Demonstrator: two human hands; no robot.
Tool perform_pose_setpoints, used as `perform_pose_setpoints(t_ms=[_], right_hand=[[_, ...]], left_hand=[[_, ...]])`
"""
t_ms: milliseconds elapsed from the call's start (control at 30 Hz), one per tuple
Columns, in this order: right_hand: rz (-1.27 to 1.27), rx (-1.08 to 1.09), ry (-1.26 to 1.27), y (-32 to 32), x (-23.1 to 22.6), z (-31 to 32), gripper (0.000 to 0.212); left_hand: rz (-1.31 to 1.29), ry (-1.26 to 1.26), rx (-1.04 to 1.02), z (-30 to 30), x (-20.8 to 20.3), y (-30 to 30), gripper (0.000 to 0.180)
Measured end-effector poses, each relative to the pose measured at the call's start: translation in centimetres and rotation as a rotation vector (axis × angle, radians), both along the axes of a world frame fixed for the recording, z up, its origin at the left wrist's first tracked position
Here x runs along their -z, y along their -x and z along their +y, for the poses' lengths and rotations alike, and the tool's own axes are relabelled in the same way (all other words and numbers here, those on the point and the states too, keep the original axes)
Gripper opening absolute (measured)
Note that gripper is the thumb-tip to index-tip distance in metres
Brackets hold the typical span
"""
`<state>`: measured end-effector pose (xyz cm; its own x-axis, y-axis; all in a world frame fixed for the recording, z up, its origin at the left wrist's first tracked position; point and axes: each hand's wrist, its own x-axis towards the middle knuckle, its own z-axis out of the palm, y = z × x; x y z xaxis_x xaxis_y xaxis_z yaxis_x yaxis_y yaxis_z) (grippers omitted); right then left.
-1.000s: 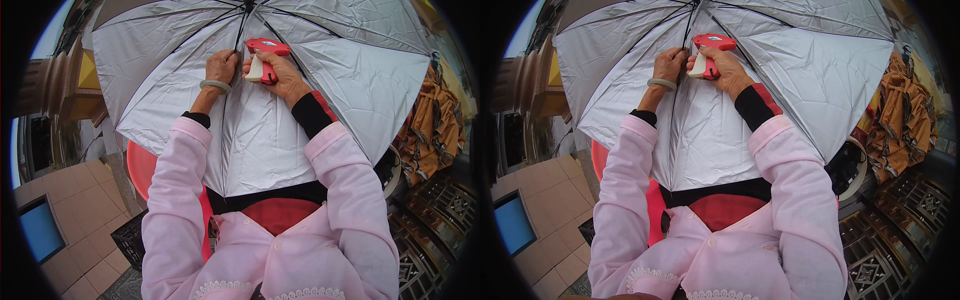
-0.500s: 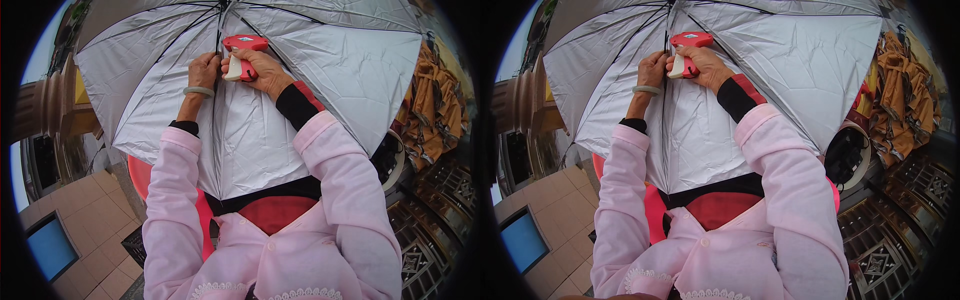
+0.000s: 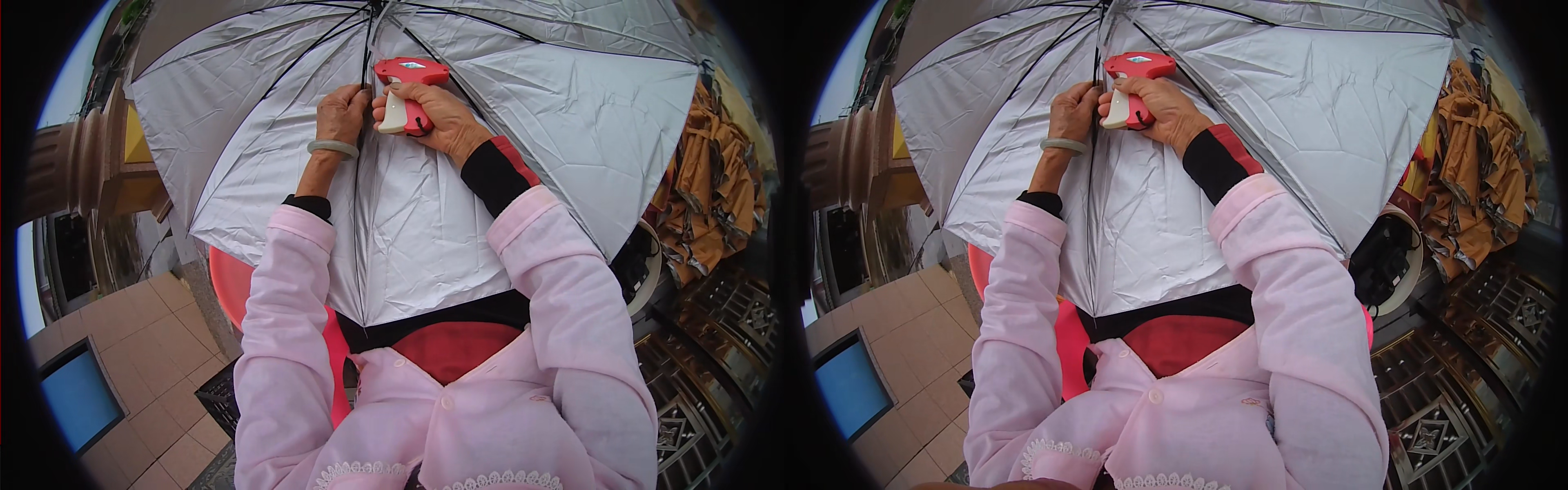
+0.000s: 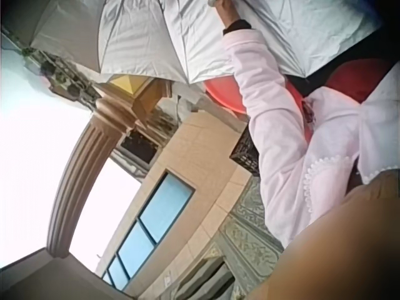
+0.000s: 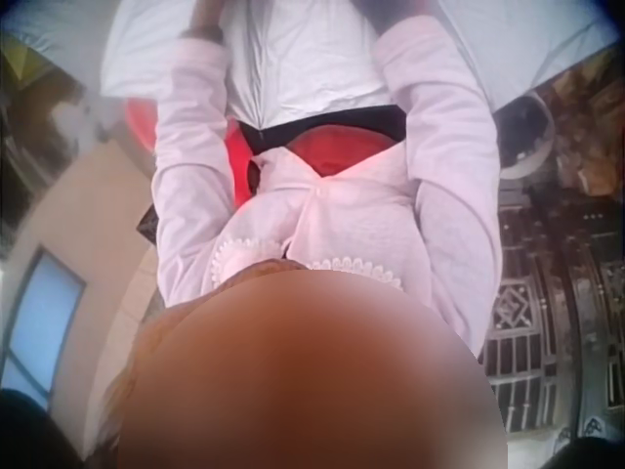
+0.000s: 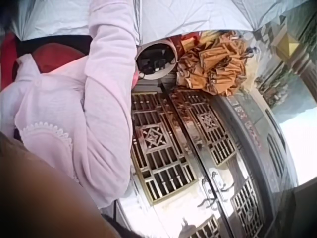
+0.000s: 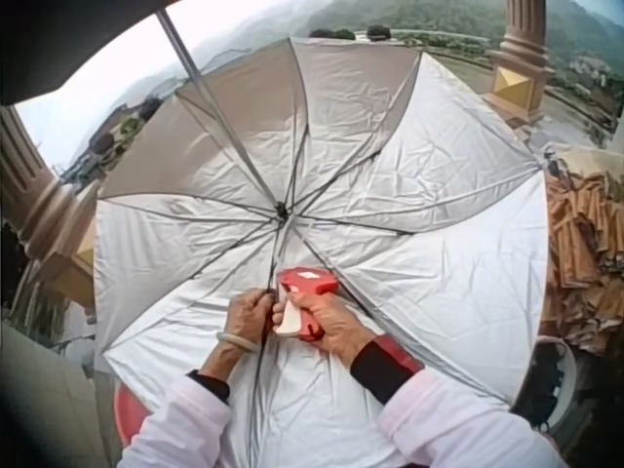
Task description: Assembling an umbrella using a glue gun to bond components.
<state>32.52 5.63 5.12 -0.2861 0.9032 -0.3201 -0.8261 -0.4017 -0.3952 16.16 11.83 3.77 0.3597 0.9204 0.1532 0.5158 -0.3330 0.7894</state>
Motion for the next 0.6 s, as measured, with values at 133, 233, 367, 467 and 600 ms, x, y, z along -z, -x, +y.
perform_pose_setpoints(t_ms=[133, 233, 367, 467, 600], right_hand=[[-0.014, -0.019, -0.015, 0.01, 0.13, 0.09, 0.025], [-0.022, -0.021, -0.02, 0.13, -0.02, 0.17, 0.025], [-0.087, -0.028, -0.024, 0.22, -0.32, 0.17, 0.025], [-0.094, -0.037, -0.021, 0.09, -0.44, 0.24, 0.025], [-0.071, -0.005, -0.017, 0.34, -0.57, 0.3, 0.024]], left_hand=[[0.011, -0.016, 0.007, 0.19, 0.12, 0.17, 0.017], [0.028, -0.032, 0.017, 0.33, 0.21, 0.3, 0.017], [0.02, -0.054, 0.006, 0.32, 0.33, 0.34, 0.016], [0.005, -0.009, 0.022, 0.34, 0.27, 0.18, 0.016], [0.0, -0.006, 0.03, 0.3, 0.18, 0.35, 0.016]])
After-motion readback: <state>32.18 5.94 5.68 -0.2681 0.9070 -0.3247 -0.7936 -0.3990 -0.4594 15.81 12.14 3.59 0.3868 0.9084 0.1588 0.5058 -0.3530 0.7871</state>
